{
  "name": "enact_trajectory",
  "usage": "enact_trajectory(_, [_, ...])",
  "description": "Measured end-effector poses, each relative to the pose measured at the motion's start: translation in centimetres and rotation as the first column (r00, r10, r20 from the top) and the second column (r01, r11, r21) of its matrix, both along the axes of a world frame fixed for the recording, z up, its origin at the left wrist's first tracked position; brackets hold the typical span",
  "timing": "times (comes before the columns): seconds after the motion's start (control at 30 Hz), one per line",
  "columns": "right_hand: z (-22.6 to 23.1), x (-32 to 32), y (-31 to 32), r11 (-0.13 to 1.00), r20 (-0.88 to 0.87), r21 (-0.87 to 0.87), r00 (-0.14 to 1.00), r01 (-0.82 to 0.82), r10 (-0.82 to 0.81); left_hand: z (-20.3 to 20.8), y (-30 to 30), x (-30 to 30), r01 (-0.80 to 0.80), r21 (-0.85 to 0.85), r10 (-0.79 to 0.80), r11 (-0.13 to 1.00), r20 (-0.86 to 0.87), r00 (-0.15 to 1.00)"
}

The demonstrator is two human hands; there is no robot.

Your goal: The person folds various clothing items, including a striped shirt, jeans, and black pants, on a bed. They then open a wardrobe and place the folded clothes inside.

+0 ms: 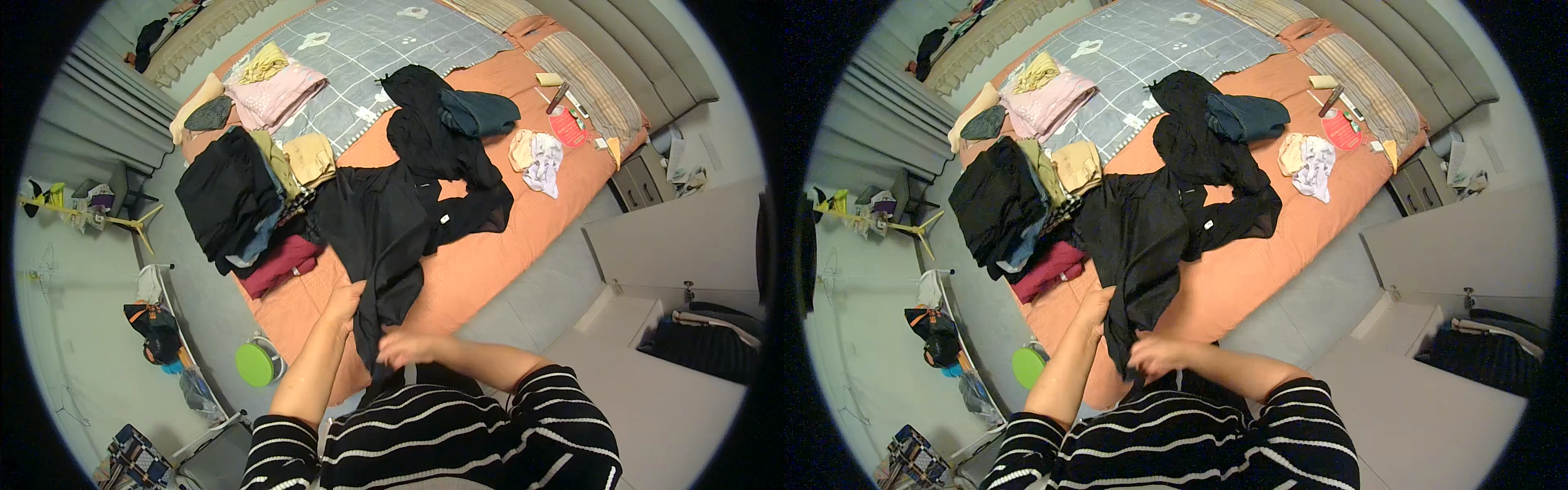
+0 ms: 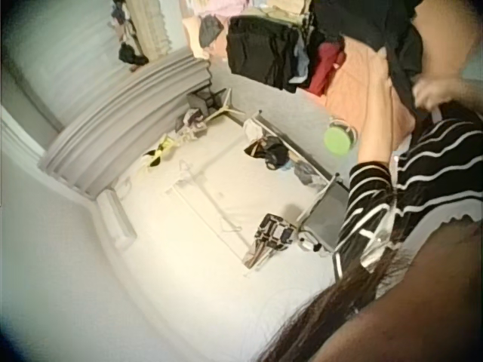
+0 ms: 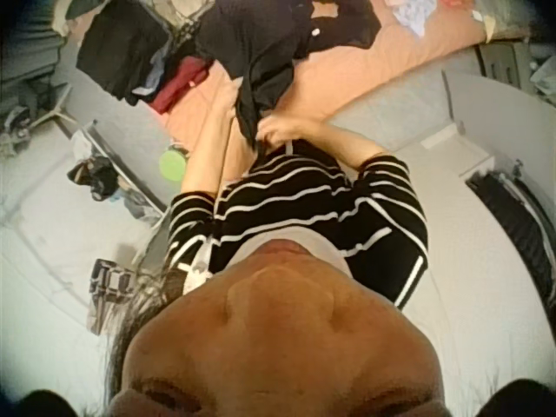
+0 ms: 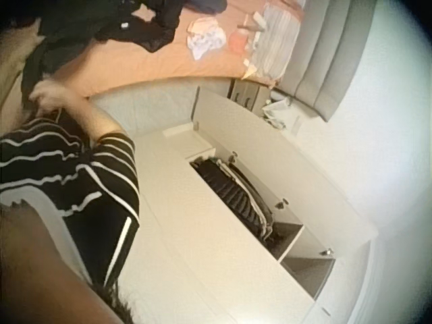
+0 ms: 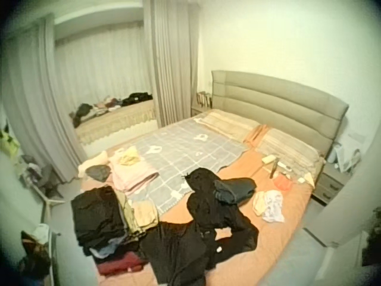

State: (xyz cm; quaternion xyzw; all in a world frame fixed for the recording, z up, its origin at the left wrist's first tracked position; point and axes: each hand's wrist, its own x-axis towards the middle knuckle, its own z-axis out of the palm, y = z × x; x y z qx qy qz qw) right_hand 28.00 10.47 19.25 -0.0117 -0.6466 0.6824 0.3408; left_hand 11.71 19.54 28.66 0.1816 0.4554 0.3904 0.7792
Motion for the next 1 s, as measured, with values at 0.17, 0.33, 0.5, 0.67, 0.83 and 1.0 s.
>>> enact_trajectory(0.17, [-0.8,5.0,0.2,-0.145,-0.066,-0.981,0.92,-0.132,-0.387,7.7,-8.6,-3.9,0.646,0.241,-0.627,0.724,-0.161,0.762])
enact_trajectory(0.33, [9.6,-0.3,1.8,-0.009,0.369,-0.918,0.849,0.396,-0.378,5.3,-14.6,-9.9,0.865,0.12,-0.777,0.488,-0.391,0.493])
enact_trajectory(0.5, [16.5,-7.8,-1.3,0.415,0.41,-0.747,0.852,0.519,-0.326,3.1,-16.4,-14.3,0.103,-0.038,-0.089,0.994,0.279,0.956])
enact_trajectory(0.67, [20.9,-10.1,-7.4,0.851,0.413,-0.523,0.855,-0.058,0.313,3.6,-13.9,-12.7,-0.177,0.018,0.155,0.984,0.401,0.903])
enact_trajectory(0.83, [15.8,-7.0,-7.7,0.993,0.736,-0.107,0.675,0.053,0.043,5.6,-11.0,-13.5,-0.162,0.132,0.123,0.978,0.259,0.958])
enact_trajectory(1.0, [14.6,-4.1,-6.8,0.553,0.698,-0.381,0.623,0.741,-0.355,11.5,-14.3,-14.8,0.17,0.532,-0.045,0.829,-0.24,0.97])
